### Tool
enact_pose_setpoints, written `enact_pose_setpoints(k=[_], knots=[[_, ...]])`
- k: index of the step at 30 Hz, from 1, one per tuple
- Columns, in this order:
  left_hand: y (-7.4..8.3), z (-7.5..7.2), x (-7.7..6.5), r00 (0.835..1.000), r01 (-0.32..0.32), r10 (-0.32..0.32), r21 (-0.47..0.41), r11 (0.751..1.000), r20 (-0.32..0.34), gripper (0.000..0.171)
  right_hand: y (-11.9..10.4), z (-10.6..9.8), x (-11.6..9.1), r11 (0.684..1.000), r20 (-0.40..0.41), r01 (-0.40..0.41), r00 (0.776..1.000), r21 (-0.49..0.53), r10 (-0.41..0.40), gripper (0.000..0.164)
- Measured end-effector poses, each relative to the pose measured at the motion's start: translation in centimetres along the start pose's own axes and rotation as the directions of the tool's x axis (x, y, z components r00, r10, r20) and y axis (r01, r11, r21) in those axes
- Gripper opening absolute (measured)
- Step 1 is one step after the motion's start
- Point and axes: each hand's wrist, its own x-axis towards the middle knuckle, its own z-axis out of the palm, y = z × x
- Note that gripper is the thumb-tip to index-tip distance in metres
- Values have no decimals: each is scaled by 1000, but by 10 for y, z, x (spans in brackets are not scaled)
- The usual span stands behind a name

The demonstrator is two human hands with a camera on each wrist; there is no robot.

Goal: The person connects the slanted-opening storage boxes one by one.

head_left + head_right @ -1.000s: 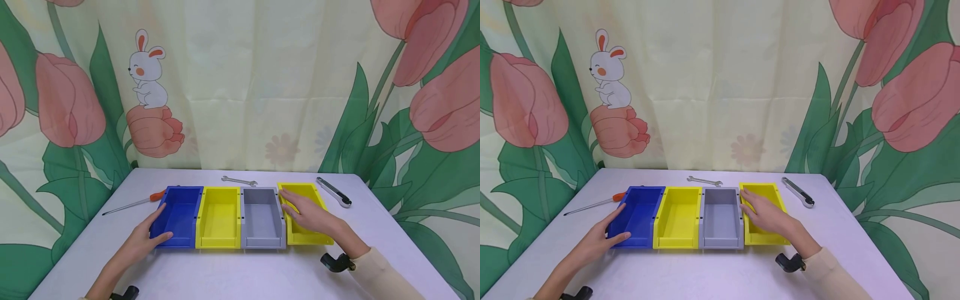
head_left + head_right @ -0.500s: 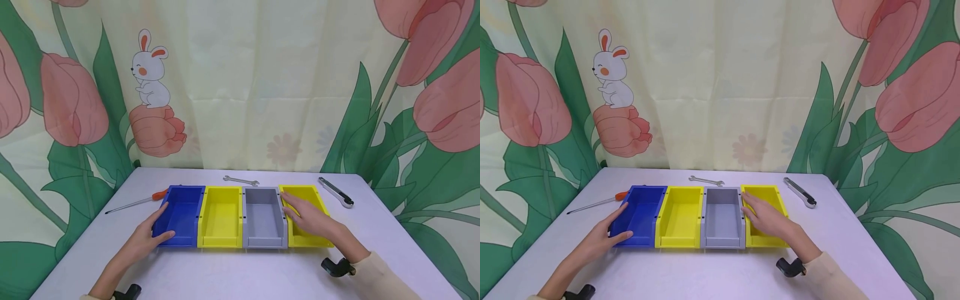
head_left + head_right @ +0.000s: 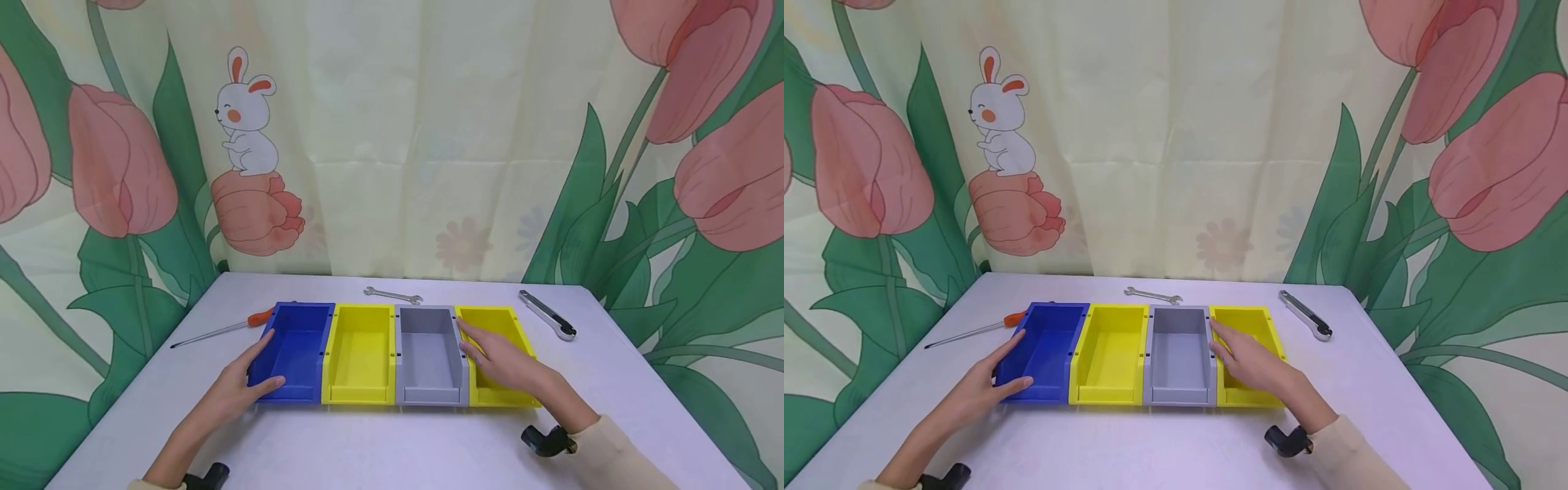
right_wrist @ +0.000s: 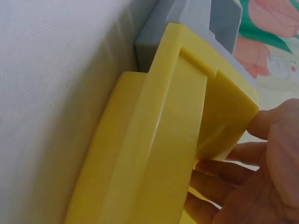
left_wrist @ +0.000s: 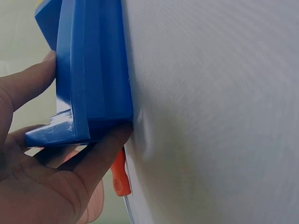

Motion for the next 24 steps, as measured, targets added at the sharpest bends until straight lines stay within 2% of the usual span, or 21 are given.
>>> enact_pose_setpoints(k=[13, 17, 21, 24], knots=[[-2, -1, -1, 1000, 7, -7, 4, 1000, 4, 101, 1, 7, 0, 997, 24, -40, 999, 60, 38, 62], [-3, -2, -1, 1000, 7, -7, 6, 1000, 6, 101, 3, 9, 0, 997, 21, -28, 999, 74, 26, 61], [-3, 0, -1, 1000, -15, 15, 26, 1000, -9, 100, 4, 11, -2, 997, -19, 7, 1000, 74, -6, 59], [-2, 4, -1, 998, -37, 40, 78, 996, -44, 99, 4, 12, -3, 997, -46, 24, 999, 67, -21, 58]])
